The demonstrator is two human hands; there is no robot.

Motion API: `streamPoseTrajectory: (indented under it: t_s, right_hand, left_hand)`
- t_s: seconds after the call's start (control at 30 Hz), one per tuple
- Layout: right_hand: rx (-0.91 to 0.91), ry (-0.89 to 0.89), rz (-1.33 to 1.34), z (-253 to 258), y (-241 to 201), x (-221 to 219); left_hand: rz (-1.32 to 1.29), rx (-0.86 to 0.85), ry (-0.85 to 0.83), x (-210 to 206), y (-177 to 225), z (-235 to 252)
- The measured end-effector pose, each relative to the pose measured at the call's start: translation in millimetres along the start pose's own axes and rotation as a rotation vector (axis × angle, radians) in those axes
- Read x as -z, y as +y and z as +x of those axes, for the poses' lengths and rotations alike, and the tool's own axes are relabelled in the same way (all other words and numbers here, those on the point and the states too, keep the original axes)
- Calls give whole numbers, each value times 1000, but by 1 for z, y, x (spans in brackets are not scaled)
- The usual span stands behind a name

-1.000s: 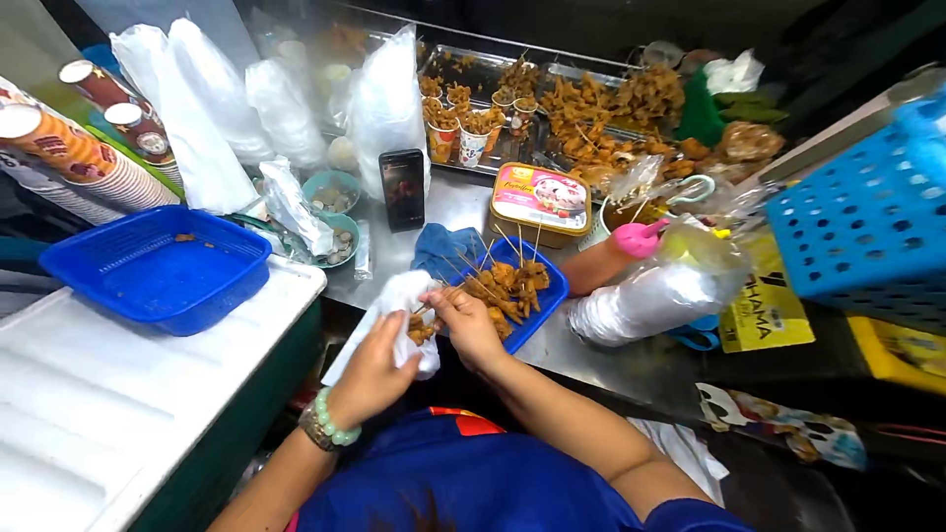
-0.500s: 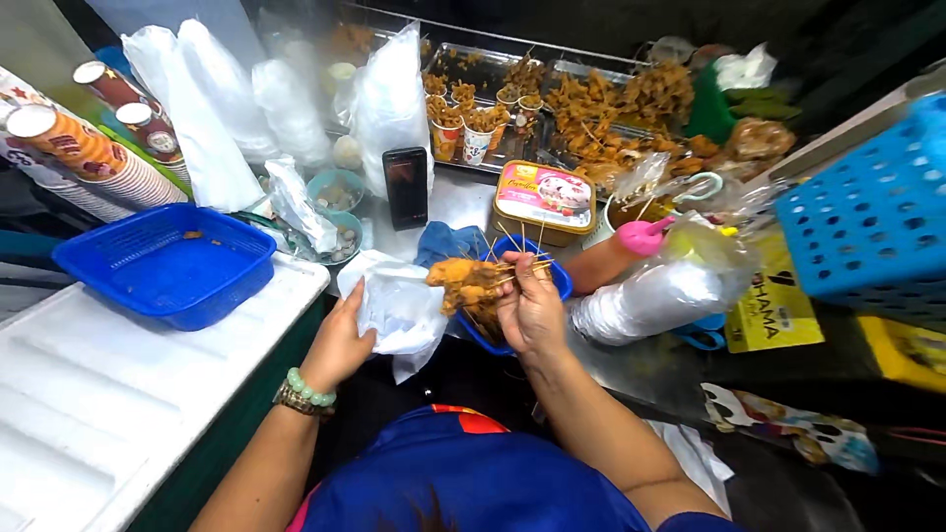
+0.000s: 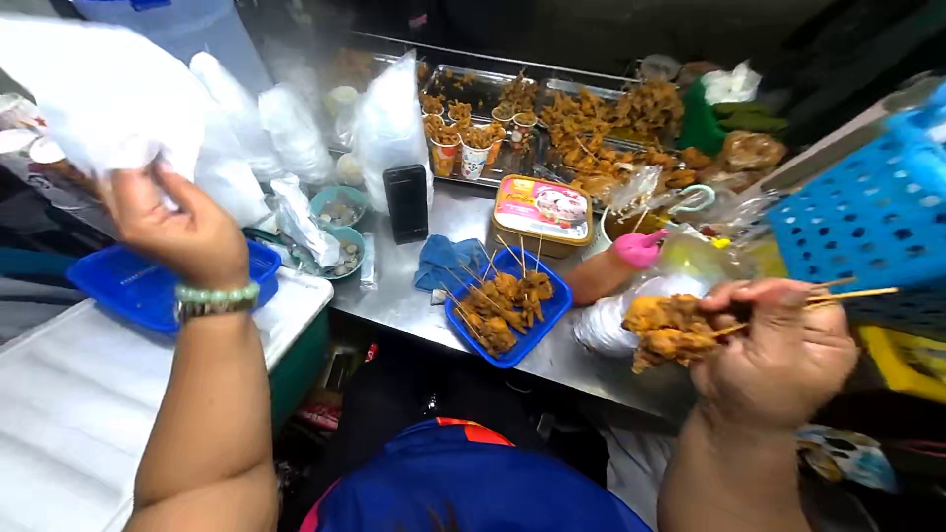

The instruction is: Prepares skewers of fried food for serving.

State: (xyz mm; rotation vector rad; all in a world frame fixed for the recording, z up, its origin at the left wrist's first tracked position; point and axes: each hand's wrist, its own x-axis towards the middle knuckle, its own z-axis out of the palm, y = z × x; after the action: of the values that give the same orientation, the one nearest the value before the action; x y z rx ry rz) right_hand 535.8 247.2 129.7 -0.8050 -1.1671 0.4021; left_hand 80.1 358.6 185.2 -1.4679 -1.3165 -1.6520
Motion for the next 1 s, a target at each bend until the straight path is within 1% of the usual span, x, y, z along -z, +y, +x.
streamPoseTrajectory:
  t_s: [0.03, 0.07, 0.13, 0.17, 0.2, 0.23, 0.37, 0.43, 0.53, 0.63, 0.7, 0.8, 0.87, 0.93, 1.0]
  right_hand:
    - [-10, -3, 10, -4, 1, -2]
    - [-23, -13, 24, -7, 3, -4]
    - [-35, -32, 49, -12, 6, -7]
    - [-39, -39, 59, -14, 8, -8]
    - [-37, -48, 66, -15, 10, -8]
    - [-34, -54, 62, -15, 12, -8]
    - [-65, -49, 50, -15, 16, -8]
    - [-78, -48, 57, -15, 17, -10]
    - [-98, -60, 66, -20, 20, -13]
    - [-140, -62, 54, -25, 24, -13]
    - [-161, -60, 52, -26, 27, -14]
    - [-177, -61, 48, -26, 29, -16]
    - [-179, -67, 54, -27, 30, -19]
    - [-183, -69, 64, -29, 31, -20]
    - [-196, -77, 69, -31, 33, -21]
  left_hand:
    - [66, 31, -108, -6, -6, 3]
    - [141, 135, -333, -10, -11, 6]
    - [232, 409, -862, -21, -25, 11]
    - [307, 489, -1049, -29, -36, 9]
    - [389, 525, -1165, -37, -43, 7]
    - [436, 534, -1203, -40, -43, 6]
    - [454, 458, -1031, -53, -24, 17]
    - [454, 473, -992, -69, -25, 21]
    - [384, 541, -972, -94, -42, 19]
    - [177, 541, -970, -109, -53, 14]
    - [73, 564, -971, -122, -48, 13]
    - [-57, 651, -977, -143, -36, 12]
    - [-117, 661, -968, -159, -35, 10]
    - [-128, 638, -912, -174, -38, 10]
    - [-121, 657, -850, -181, -34, 17]
